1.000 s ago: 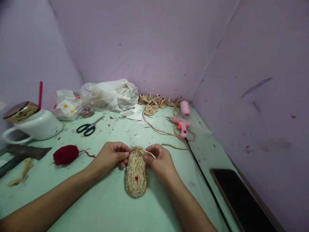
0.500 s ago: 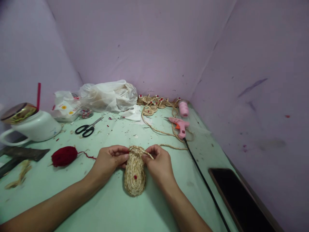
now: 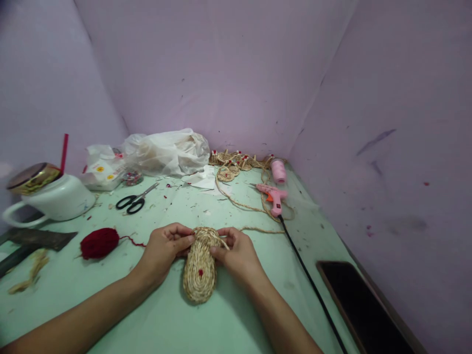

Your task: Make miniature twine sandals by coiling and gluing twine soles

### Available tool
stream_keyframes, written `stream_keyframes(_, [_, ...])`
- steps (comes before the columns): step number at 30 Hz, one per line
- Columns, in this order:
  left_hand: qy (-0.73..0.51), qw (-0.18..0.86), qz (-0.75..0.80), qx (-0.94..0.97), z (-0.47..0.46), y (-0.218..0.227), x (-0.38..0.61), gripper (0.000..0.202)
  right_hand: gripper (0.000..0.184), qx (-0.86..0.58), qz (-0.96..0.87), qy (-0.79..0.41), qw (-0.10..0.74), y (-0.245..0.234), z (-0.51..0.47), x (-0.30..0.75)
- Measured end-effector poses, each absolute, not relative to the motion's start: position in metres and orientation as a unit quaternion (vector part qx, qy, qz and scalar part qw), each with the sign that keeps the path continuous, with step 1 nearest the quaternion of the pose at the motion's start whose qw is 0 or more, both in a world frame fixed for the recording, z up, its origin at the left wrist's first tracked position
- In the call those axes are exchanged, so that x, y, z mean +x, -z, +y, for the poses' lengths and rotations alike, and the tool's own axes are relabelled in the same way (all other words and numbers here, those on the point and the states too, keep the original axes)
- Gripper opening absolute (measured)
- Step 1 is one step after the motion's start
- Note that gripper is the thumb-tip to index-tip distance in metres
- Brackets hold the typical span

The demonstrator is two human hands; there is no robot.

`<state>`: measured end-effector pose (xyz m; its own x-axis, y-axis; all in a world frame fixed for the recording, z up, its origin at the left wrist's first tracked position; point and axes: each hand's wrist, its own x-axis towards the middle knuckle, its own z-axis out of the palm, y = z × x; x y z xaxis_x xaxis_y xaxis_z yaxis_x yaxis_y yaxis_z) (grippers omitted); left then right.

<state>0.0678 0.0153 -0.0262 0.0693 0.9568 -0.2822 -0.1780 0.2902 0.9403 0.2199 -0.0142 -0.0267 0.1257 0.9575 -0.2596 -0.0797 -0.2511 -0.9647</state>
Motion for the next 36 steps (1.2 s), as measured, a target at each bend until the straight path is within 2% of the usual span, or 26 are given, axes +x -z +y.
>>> stream_keyframes(10, [-0.456,0.647,0.486,0.370,0.012,0.026,0.068,0.019,0.034,-0.554,-0.356,-0.566,0.497,0.028,-0.015,0.218])
stream_keyframes(29, [-0.438,0.644,0.499,0.380,0.012,0.028,0.065,0.017,0.023,-0.538,-0.420,-0.514,0.520,0.030,-0.019,0.213])
stream_keyframes(36, [-0.450,0.624,0.497,0.401,0.015,0.035,0.061,0.017,0.028,-0.519,-0.408,-0.516,0.545,0.040,-0.016,0.206])
